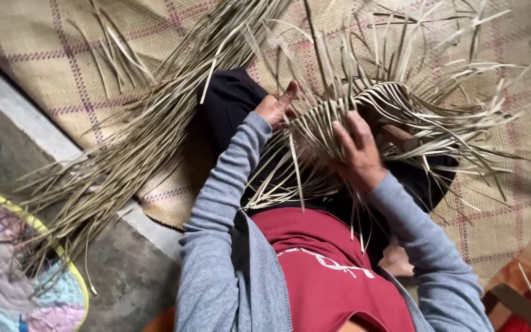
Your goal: Weaving a hat using dried straw or palm leaves while sitting on a floor mat.
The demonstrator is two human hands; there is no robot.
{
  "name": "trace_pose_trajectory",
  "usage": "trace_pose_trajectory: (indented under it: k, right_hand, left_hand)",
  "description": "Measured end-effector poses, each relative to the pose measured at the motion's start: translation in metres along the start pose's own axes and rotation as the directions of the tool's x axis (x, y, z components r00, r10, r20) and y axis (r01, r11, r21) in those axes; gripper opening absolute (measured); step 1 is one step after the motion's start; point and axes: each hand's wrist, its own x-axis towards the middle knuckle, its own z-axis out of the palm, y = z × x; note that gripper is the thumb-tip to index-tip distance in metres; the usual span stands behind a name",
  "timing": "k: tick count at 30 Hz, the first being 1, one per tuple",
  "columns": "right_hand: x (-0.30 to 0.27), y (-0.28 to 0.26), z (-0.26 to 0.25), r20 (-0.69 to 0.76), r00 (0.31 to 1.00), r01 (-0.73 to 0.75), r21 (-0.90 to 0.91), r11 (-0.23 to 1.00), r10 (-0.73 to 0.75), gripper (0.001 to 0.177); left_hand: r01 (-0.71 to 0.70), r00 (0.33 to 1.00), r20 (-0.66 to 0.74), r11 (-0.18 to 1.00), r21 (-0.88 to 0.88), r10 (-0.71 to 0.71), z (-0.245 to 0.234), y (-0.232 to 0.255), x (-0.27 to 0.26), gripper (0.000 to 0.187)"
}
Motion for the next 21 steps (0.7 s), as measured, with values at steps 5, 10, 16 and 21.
trace_pose_trajectory:
  k: [5,10,16,21]
  right_hand:
    - [0.025,0.021,-0.046,0.143,0.988,-0.078,0.17,0.982,0.054,0.07]
    - [0.067,0.016,-0.057,0.14,0.985,-0.116,0.11,0.987,0.1,0.038]
    - [0.081,-0.002,-0.068,0.124,0.98,-0.17,0.134,0.976,0.154,0.024]
    - [0.074,-0.005,-0.064,0.159,0.963,-0.249,0.208,0.946,0.219,0.021]
  left_hand:
    - [-0.34,0.933,0.233,0.88,0.331,0.273,-0.025,-0.007,-0.065,0.03]
    - [-0.267,0.963,0.121,0.809,0.524,0.239,-0.06,-0.018,-0.124,0.019]
    - [-0.116,0.988,-0.052,0.912,0.394,0.148,-0.153,-0.085,-0.183,0.017]
    - [0.421,0.838,-0.541,0.541,0.728,0.076,-0.191,-0.099,-0.214,0.013]
